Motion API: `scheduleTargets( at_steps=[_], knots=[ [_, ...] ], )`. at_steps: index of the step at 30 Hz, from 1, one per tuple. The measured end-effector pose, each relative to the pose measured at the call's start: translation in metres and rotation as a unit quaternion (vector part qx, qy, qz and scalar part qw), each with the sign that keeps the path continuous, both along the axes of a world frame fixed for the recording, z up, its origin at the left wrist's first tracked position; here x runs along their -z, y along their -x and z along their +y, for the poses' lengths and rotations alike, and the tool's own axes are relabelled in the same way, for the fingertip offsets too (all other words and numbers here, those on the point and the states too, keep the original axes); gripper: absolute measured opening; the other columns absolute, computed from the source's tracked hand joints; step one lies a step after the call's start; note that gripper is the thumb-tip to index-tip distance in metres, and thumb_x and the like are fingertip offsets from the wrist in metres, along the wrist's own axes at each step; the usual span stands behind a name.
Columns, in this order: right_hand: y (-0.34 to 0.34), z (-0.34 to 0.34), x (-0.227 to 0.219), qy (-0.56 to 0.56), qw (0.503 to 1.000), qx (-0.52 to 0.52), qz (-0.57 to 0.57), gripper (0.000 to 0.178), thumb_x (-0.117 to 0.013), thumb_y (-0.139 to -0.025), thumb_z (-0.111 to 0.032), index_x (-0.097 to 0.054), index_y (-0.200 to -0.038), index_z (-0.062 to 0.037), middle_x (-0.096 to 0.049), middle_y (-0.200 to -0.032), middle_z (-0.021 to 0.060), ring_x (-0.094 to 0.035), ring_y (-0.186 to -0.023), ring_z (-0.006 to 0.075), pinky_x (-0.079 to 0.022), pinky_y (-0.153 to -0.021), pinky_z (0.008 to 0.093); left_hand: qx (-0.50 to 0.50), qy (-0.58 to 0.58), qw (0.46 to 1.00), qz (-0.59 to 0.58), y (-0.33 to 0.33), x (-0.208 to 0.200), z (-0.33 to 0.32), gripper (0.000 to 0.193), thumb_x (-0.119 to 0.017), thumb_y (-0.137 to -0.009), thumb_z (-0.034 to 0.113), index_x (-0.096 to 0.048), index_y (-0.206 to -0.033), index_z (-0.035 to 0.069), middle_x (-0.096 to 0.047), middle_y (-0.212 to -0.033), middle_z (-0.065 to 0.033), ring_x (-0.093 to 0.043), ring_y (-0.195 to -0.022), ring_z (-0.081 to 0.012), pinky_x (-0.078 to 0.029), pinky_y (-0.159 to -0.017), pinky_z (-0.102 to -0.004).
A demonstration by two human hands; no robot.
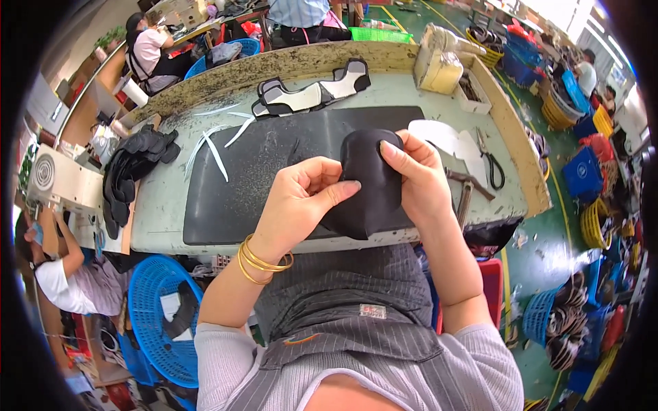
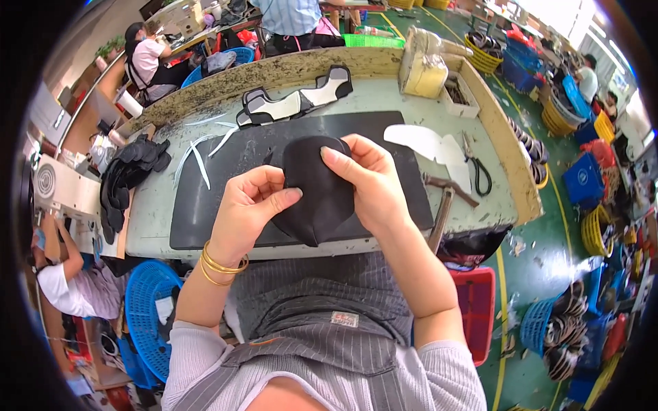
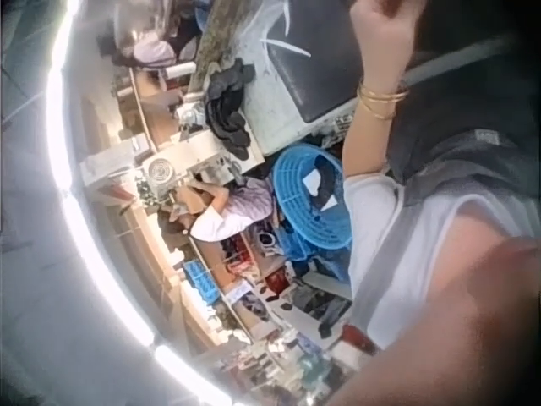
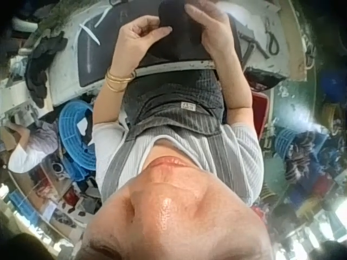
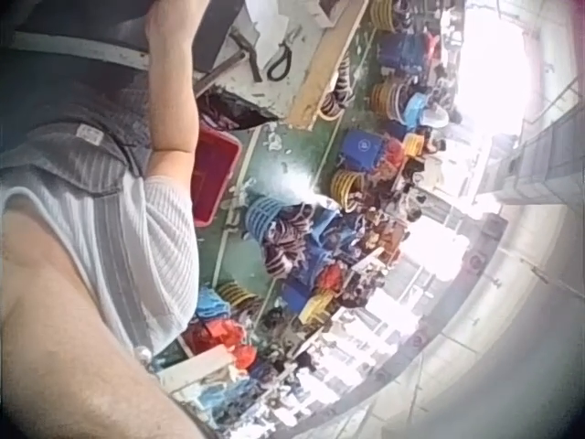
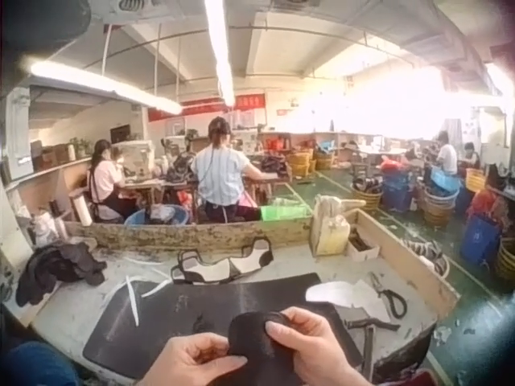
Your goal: Manually aligning and assembling various components of a shoe upper at a factory workstation.
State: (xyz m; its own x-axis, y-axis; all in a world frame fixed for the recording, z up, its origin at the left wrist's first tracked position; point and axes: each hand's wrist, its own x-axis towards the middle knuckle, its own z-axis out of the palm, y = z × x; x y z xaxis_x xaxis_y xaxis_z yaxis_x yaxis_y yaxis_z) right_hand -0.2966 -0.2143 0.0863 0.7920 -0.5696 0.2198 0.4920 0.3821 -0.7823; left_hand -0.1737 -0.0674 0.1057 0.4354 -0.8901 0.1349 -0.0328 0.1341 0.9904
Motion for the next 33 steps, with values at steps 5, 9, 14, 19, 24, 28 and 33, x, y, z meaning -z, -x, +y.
scheduleTargets(
  at_steps=[5,9,14,19,24,28,33],
  knots=[
    [-0.004,0.000,-0.001,0.000,1.000,0.028,-0.006,0.006,-0.065,-0.089,-0.007,-0.063,-0.091,-0.0020,-0.067,-0.085,0.0022,-0.060,-0.073,0.0060,-0.048,-0.069,0.0198,-0.013,-0.011,1.000,0.006,-0.006,-0.003,-0.003,0.018,-0.071,-0.085,0.008,-0.063,-0.096,-0.004,-0.064,-0.083,0.0004,-0.054,-0.074,-0.0039,-0.046,-0.068,-0.0202],
    [-0.005,0.003,-0.002,0.018,0.999,0.044,-0.008,0.008,-0.066,-0.089,-0.006,-0.063,-0.094,-0.0013,-0.067,-0.086,0.0027,-0.060,-0.076,0.0061,-0.048,-0.071,0.0195,-0.013,-0.041,0.997,-0.065,-0.008,-0.008,-0.001,0.012,-0.067,-0.089,0.008,-0.062,-0.095,-0.001,-0.059,-0.081,0.0056,-0.051,-0.074,-0.0011,-0.042,-0.067,-0.0170],
    [-0.003,0.006,-0.001,0.089,0.995,0.052,0.009,0.013,-0.067,-0.087,-0.002,-0.062,-0.099,-0.0008,-0.066,-0.091,0.0018,-0.060,-0.082,0.0047,-0.048,-0.074,0.0194,-0.056,-0.029,0.993,-0.101,-0.003,-0.011,0.000,0.014,-0.067,-0.088,0.010,-0.063,-0.094,-0.002,-0.062,-0.078,0.0013,-0.050,-0.068,-0.0028,-0.043,-0.062,-0.0210],
    [0.006,0.003,-0.014,0.231,0.968,0.002,0.097,0.020,-0.069,-0.084,0.001,-0.061,-0.103,0.0010,-0.065,-0.093,0.0005,-0.057,-0.084,0.0036,-0.048,-0.076,0.0201,-0.024,-0.025,0.995,-0.095,-0.005,-0.008,0.001,0.014,-0.067,-0.088,0.011,-0.065,-0.092,-0.002,-0.064,-0.076,-0.0011,-0.052,-0.065,-0.0053,-0.044,-0.059,-0.0235],
    [0.002,0.006,-0.009,0.249,0.962,0.002,0.115,0.017,-0.068,-0.086,-0.003,-0.062,-0.101,0.0018,-0.063,-0.089,-0.0009,-0.056,-0.082,0.0031,-0.047,-0.073,0.0196,-0.030,-0.053,0.962,-0.268,-0.006,-0.017,0.004,0.013,-0.069,-0.083,0.008,-0.067,-0.091,-0.003,-0.066,-0.075,-0.0086,-0.059,-0.066,-0.0118,-0.047,-0.061,-0.0265],
    [0.001,0.009,-0.003,0.224,0.969,0.001,0.103,0.016,-0.068,-0.087,-0.004,-0.062,-0.100,0.0016,-0.063,-0.088,-0.0011,-0.055,-0.081,0.0029,-0.046,-0.072,0.0192,-0.041,-0.034,0.959,-0.279,-0.006,-0.008,0.002,0.013,-0.069,-0.084,0.008,-0.067,-0.091,-0.002,-0.066,-0.075,-0.0089,-0.060,-0.067,-0.0130,-0.047,-0.063,-0.0258],
    [0.004,0.008,-0.003,0.217,0.966,-0.020,0.139,0.014,-0.067,-0.088,-0.007,-0.062,-0.098,0.0022,-0.062,-0.085,-0.0015,-0.054,-0.079,0.0029,-0.046,-0.070,0.0196,-0.050,-0.067,0.992,-0.099,0.001,-0.005,0.003,0.010,-0.068,-0.083,0.007,-0.066,-0.089,-0.001,-0.065,-0.074,-0.0091,-0.058,-0.066,-0.0188,-0.045,-0.064,-0.0285]
  ],
)
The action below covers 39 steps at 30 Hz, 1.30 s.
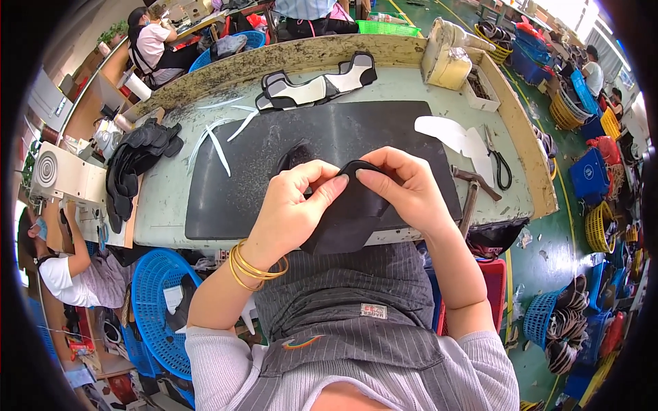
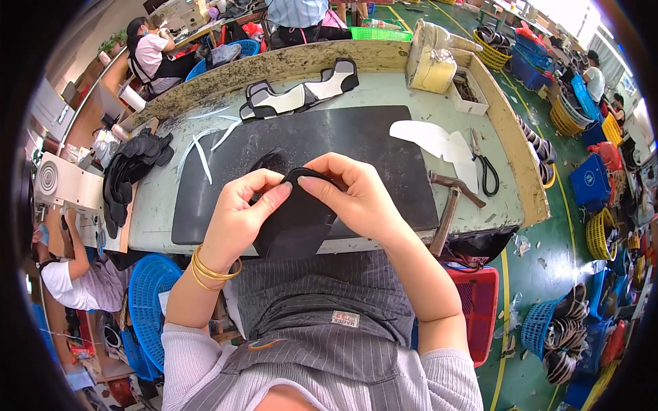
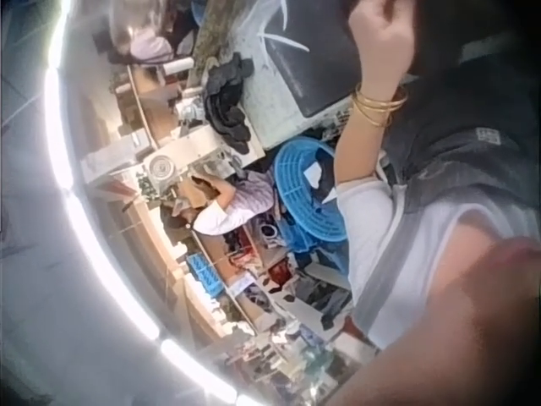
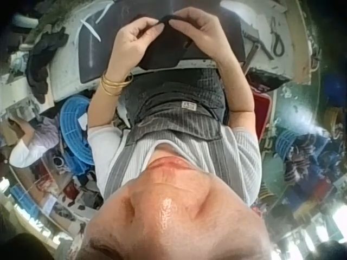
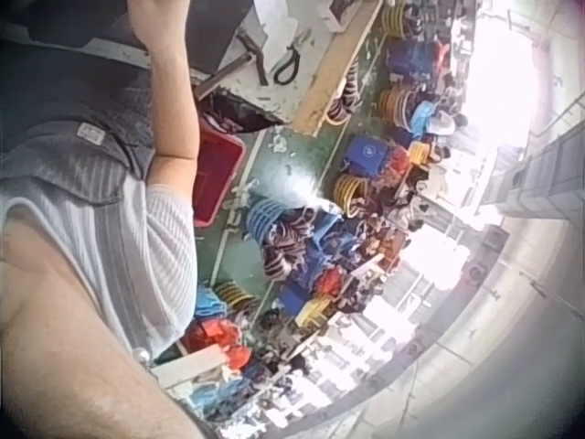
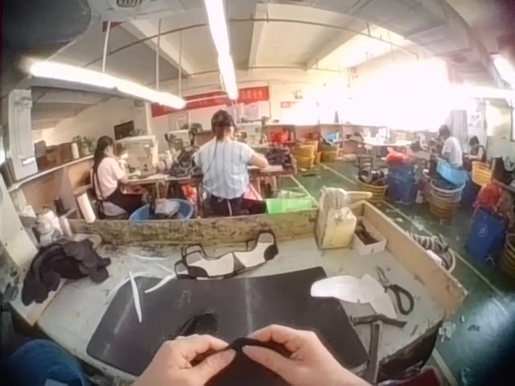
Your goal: Manually aligning and assembling various components of a shoe upper at a factory workstation.
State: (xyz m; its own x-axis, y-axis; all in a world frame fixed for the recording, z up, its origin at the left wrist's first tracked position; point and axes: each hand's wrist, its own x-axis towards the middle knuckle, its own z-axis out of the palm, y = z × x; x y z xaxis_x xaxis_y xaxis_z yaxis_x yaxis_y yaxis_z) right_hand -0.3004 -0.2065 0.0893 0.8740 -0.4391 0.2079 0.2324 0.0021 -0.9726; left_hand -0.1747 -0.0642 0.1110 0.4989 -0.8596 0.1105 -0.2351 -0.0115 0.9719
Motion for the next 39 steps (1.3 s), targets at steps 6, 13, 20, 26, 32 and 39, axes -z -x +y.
scheduleTargets(
  at_steps=[6,13,20,26,32,39],
  knots=[
    [0.004,0.016,0.015,0.117,0.993,0.007,0.010,0.013,-0.066,-0.089,-0.008,-0.061,-0.096,0.0013,-0.062,-0.081,-0.0008,-0.054,-0.077,0.0039,-0.046,-0.069,0.0222,-0.090,0.124,0.933,-0.324,0.001,0.013,0.009,0.007,-0.068,-0.084,0.010,-0.067,-0.085,0.004,-0.064,-0.073,-0.0038,-0.055,-0.064,-0.0191,-0.042,-0.065,-0.0320],
    [-0.004,0.019,0.024,-0.020,1.000,0.012,-0.012,0.015,-0.067,-0.088,-0.008,-0.062,-0.098,0.0017,-0.063,-0.083,-0.0008,-0.054,-0.077,0.0033,-0.047,-0.069,0.0204,-0.037,0.047,0.995,-0.075,-0.001,0.010,0.009,0.010,-0.068,-0.085,0.011,-0.069,-0.091,0.003,-0.068,-0.082,-0.0026,-0.060,-0.073,-0.0123,-0.046,-0.071,-0.0268],
    [-0.010,0.019,0.018,0.028,0.999,-0.002,0.029,0.014,-0.066,-0.089,-0.008,-0.062,-0.097,0.0030,-0.063,-0.081,0.0001,-0.054,-0.076,0.0033,-0.047,-0.068,0.0214,-0.032,-0.001,0.989,0.143,-0.009,0.007,0.017,0.010,-0.068,-0.085,0.003,-0.068,-0.094,0.000,-0.067,-0.086,-0.0015,-0.059,-0.078,-0.0064,-0.048,-0.074,-0.0205],
    [-0.018,0.024,0.029,0.043,0.997,-0.029,0.055,0.014,-0.066,-0.089,-0.009,-0.063,-0.095,0.0029,-0.063,-0.078,-0.0007,-0.055,-0.075,0.0036,-0.047,-0.068,0.0215,-0.020,0.063,0.970,0.233,-0.016,0.016,0.024,0.009,-0.067,-0.084,-0.001,-0.068,-0.093,0.000,-0.067,-0.087,-0.0021,-0.060,-0.079,-0.0072,-0.048,-0.075,-0.0208],
    [-0.019,0.017,0.030,-0.114,0.993,-0.044,0.000,0.022,-0.065,-0.087,-0.004,-0.064,-0.108,0.0016,-0.067,-0.098,0.0040,-0.061,-0.089,0.0081,-0.048,-0.083,0.0230,-0.027,0.033,0.989,0.144,-0.017,0.015,0.027,0.016,-0.066,-0.086,0.001,-0.068,-0.102,-0.002,-0.069,-0.092,-0.0044,-0.062,-0.084,-0.0091,-0.049,-0.081,-0.0218],
    [-0.016,0.010,0.030,-0.167,0.983,-0.054,-0.051,0.029,-0.063,-0.085,0.001,-0.062,-0.114,0.0028,-0.067,-0.106,0.0065,-0.062,-0.093,0.0102,-0.049,-0.087,0.0244,-0.070,0.081,0.980,0.167,-0.014,0.022,0.031,0.023,-0.066,-0.084,-0.003,-0.066,-0.108,-0.001,-0.069,-0.100,-0.0076,-0.062,-0.092,-0.0129,-0.047,-0.088,-0.0250]
  ],
)
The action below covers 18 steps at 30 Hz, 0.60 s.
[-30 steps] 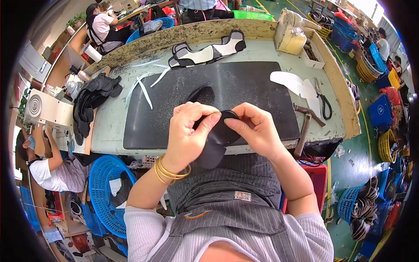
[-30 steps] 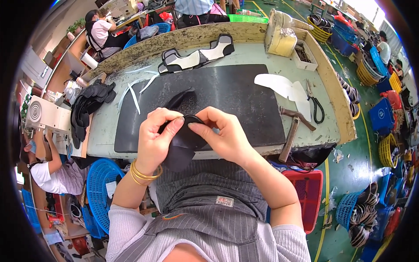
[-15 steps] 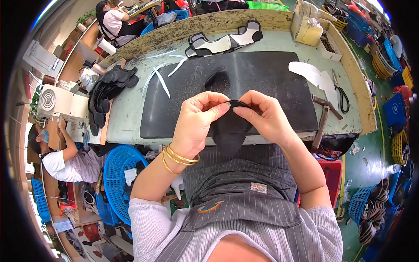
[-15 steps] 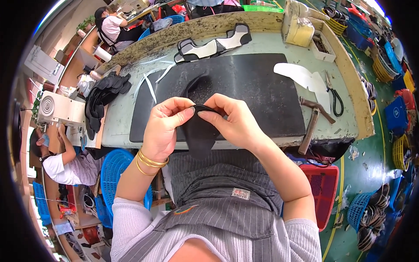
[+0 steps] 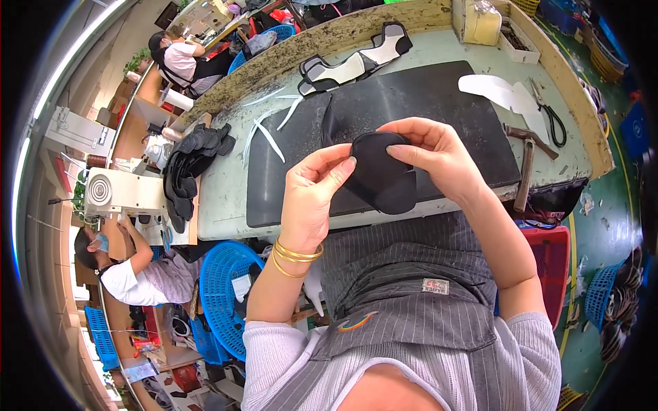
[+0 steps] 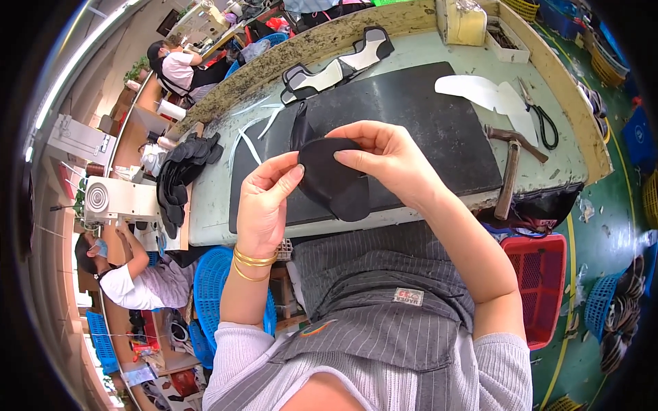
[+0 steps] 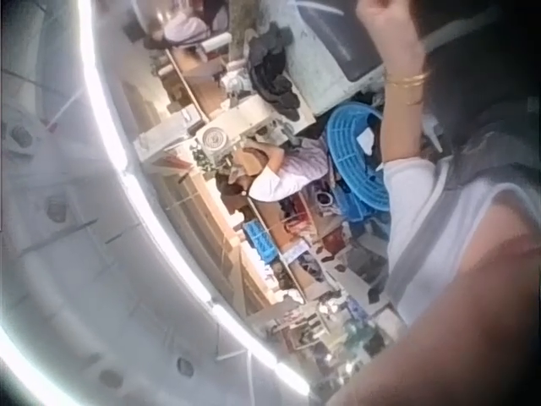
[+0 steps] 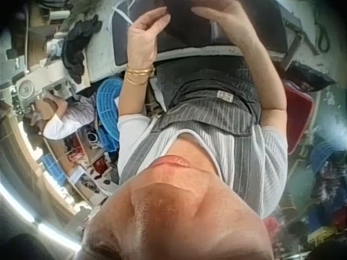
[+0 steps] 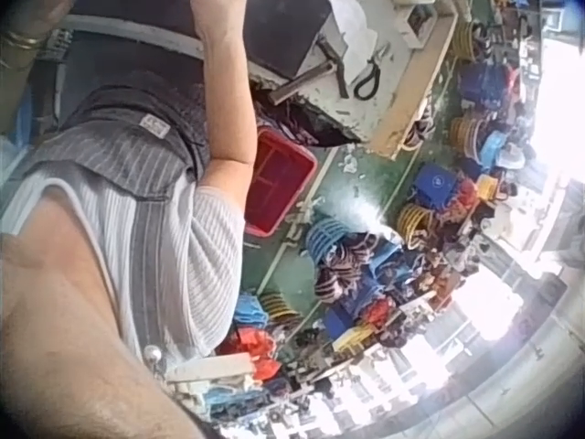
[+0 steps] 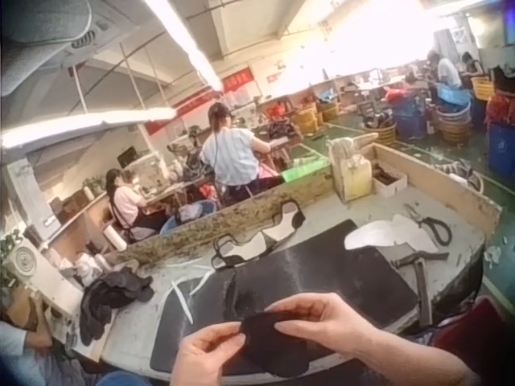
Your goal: Manually aligning and assembling various components of a shoe upper at a factory workstation.
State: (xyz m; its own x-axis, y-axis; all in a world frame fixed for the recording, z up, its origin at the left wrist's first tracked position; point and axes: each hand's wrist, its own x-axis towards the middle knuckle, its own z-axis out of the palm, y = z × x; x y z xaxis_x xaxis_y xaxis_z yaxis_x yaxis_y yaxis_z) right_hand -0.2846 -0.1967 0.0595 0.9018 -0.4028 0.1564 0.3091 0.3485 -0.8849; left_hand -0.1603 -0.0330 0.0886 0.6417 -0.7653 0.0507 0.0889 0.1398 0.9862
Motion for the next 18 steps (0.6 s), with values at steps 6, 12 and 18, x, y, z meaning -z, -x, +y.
scheduleTargets(
  at_steps=[6,12,18],
  knots=[
    [-0.004,0.007,0.000,0.026,0.999,0.030,-0.006,0.031,-0.064,-0.084,0.005,-0.061,-0.114,0.0027,-0.066,-0.109,0.0067,-0.061,-0.096,0.0090,-0.049,-0.088,0.0233,-0.005,-0.004,1.000,0.020,-0.002,0.000,0.003,0.023,-0.068,-0.084,-0.002,-0.067,-0.106,-0.001,-0.068,-0.098,-0.0066,-0.063,-0.090,-0.0115,-0.050,-0.084,-0.0234],
    [0.003,0.012,-0.002,0.054,0.997,0.041,-0.025,0.035,-0.066,-0.083,0.007,-0.059,-0.117,0.0004,-0.066,-0.106,0.0061,-0.061,-0.094,0.0079,-0.049,-0.084,0.0214,-0.012,0.014,1.000,0.006,-0.001,0.006,0.005,0.019,-0.069,-0.084,-0.001,-0.067,-0.102,0.000,-0.068,-0.095,-0.0052,-0.063,-0.086,-0.0099,-0.050,-0.081,-0.0224],
    [0.009,0.010,-0.003,0.091,0.995,0.023,0.040,0.029,-0.069,-0.081,0.004,-0.063,-0.109,0.0015,-0.067,-0.094,0.0029,-0.061,-0.086,0.0069,-0.050,-0.076,0.0211,-0.008,-0.022,0.995,-0.096,0.008,0.014,-0.006,0.013,-0.067,-0.086,0.001,-0.065,-0.099,0.000,-0.065,-0.087,0.0012,-0.057,-0.078,-0.0052,-0.046,-0.073,-0.0201]
  ],
)
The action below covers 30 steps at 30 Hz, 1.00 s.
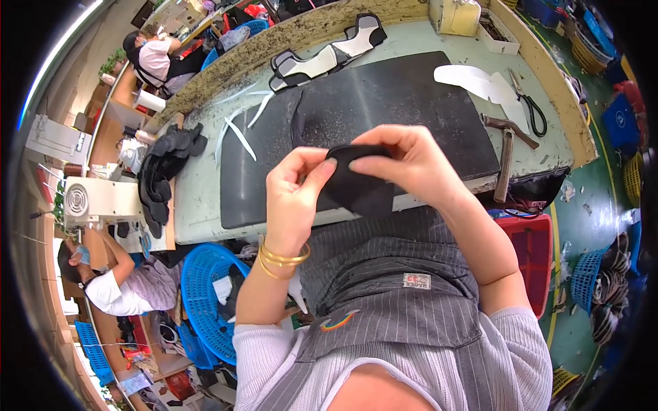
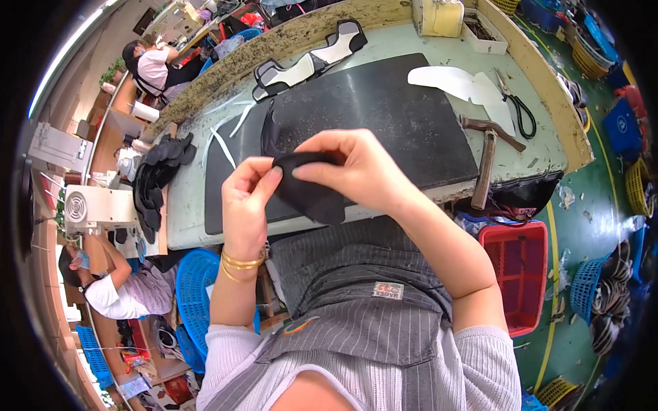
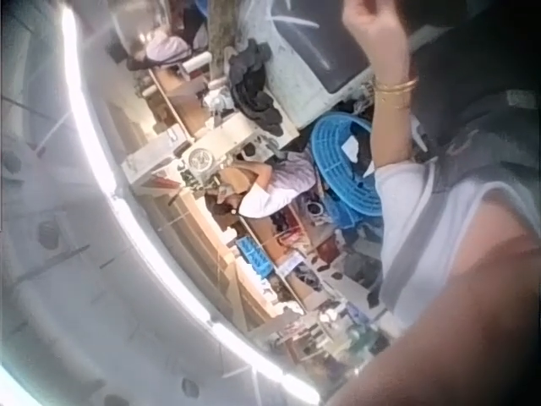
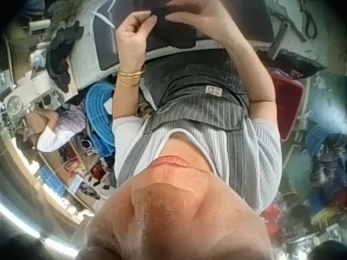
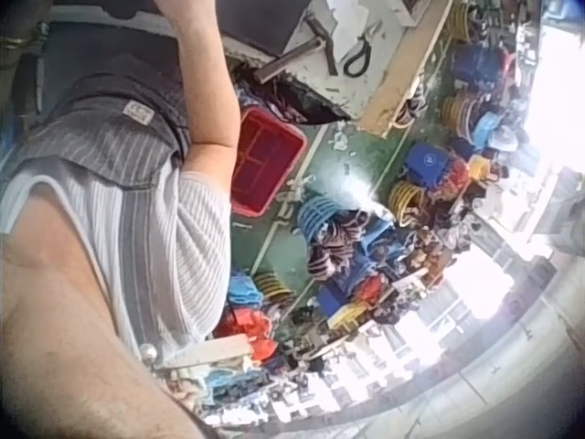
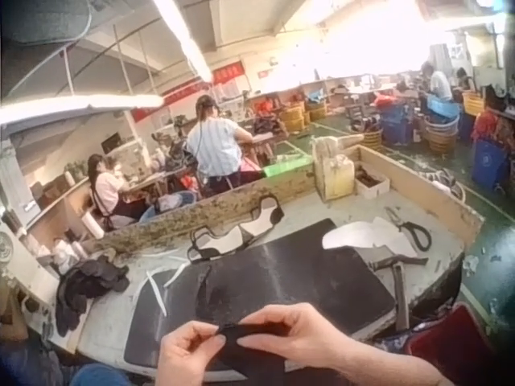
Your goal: Manually aligning and assembling various components of a shoe upper at a factory workstation.
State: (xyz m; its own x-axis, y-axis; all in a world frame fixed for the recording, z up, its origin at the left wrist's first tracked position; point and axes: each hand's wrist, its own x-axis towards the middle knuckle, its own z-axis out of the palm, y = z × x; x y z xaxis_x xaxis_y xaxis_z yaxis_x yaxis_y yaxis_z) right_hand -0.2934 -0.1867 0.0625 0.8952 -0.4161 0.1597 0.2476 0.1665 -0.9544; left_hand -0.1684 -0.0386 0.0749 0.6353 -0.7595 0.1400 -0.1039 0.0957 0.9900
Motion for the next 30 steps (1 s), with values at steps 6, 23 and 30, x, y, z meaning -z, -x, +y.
scheduleTargets(
  at_steps=[6,23,30],
  knots=[
    [0.026,-0.045,0.026,-0.164,0.985,0.038,-0.047,0.014,-0.068,-0.086,-0.005,-0.065,-0.099,-0.0007,-0.068,-0.091,0.0033,-0.064,-0.083,0.0093,-0.051,-0.076,0.0229,0.139,-0.093,0.867,-0.469,-0.039,0.017,-0.029,0.035,-0.076,-0.076,0.033,-0.064,-0.098,0.008,-0.064,-0.095,-0.0039,-0.058,-0.097,-0.0202,-0.025,-0.105,-0.0407],
    [0.090,-0.027,0.067,-0.264,0.952,0.155,0.010,0.014,-0.056,-0.093,-0.005,-0.060,-0.105,-0.0022,-0.067,-0.095,0.0049,-0.063,-0.089,0.0133,-0.049,-0.083,0.0250,0.101,0.136,0.846,0.505,0.042,0.084,-0.029,0.027,-0.059,-0.094,0.016,-0.055,-0.114,-0.001,-0.064,-0.110,-0.0115,-0.064,-0.101,-0.0199,-0.051,-0.091,-0.0344],
    [0.053,0.005,0.005,0.264,0.949,0.157,0.071,0.036,-0.069,-0.086,-0.014,-0.056,-0.115,0.0023,-0.061,-0.105,0.0106,-0.059,-0.094,0.0164,-0.047,-0.084,0.0287,0.092,0.132,0.952,0.262,0.062,0.061,-0.006,0.038,-0.062,-0.085,-0.008,-0.054,-0.121,0.001,-0.064,-0.115,-0.0056,-0.060,-0.105,-0.0141,-0.047,-0.094,-0.0287]
  ],
)
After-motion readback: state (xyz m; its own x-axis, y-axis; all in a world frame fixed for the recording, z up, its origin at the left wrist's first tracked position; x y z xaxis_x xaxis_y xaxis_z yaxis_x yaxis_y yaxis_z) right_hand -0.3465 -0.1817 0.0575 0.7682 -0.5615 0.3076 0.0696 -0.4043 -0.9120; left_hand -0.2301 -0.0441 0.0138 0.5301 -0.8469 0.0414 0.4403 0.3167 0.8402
